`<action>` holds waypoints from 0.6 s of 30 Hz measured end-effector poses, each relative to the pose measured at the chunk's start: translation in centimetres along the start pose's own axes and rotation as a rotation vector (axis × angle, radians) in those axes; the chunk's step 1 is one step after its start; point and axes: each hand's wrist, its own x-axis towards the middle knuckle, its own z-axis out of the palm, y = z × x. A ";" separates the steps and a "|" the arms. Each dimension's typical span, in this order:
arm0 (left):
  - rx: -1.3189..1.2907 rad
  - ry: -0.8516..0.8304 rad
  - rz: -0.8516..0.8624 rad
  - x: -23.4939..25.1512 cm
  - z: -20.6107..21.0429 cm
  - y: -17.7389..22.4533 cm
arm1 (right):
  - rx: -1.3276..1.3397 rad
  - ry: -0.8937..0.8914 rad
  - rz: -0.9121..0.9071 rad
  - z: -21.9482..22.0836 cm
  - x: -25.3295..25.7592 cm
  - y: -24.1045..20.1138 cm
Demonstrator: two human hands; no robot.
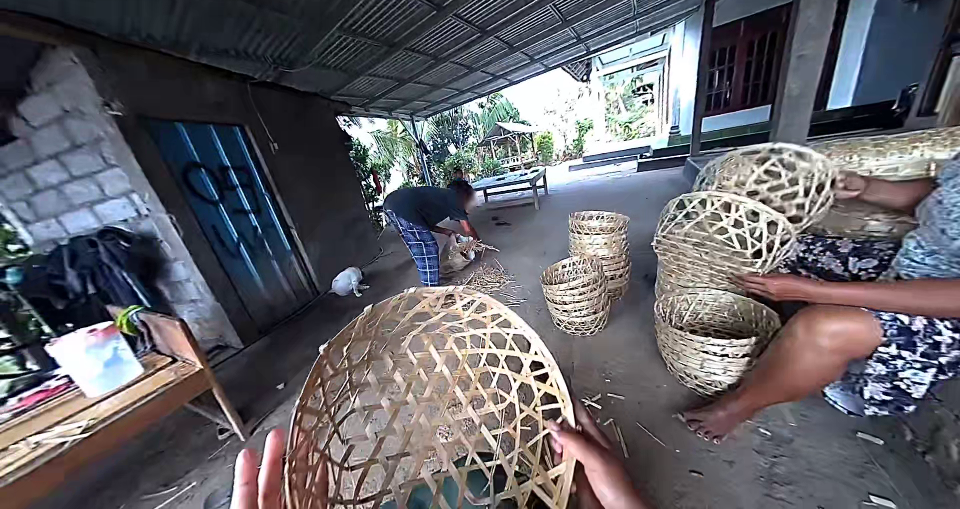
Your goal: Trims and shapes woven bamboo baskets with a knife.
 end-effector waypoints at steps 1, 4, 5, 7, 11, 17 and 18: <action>-0.008 -0.041 0.019 0.3 0.7 0.0 | 0.038 0.014 -0.005 -0.7 0.3 -0.3; 0.011 -0.121 0.034 1.0 2.9 -0.5 | 0.059 0.078 0.015 -3.0 0.4 -1.3; 0.031 -0.154 0.011 1.0 3.3 -0.8 | 0.054 0.106 0.025 -3.6 0.0 -1.5; 0.045 -0.196 -0.041 0.7 3.8 -1.6 | 0.078 0.171 0.053 -4.5 -0.8 -1.9; 0.037 -0.221 -0.109 -0.5 4.5 -3.3 | 0.155 0.308 0.115 -7.0 -0.6 -2.6; 0.180 -0.300 -0.273 0.5 3.3 -7.2 | 0.150 0.550 0.098 -11.6 3.0 2.6; 0.211 -0.310 -0.298 0.9 3.0 -8.2 | 0.132 0.580 0.117 -12.3 3.4 3.6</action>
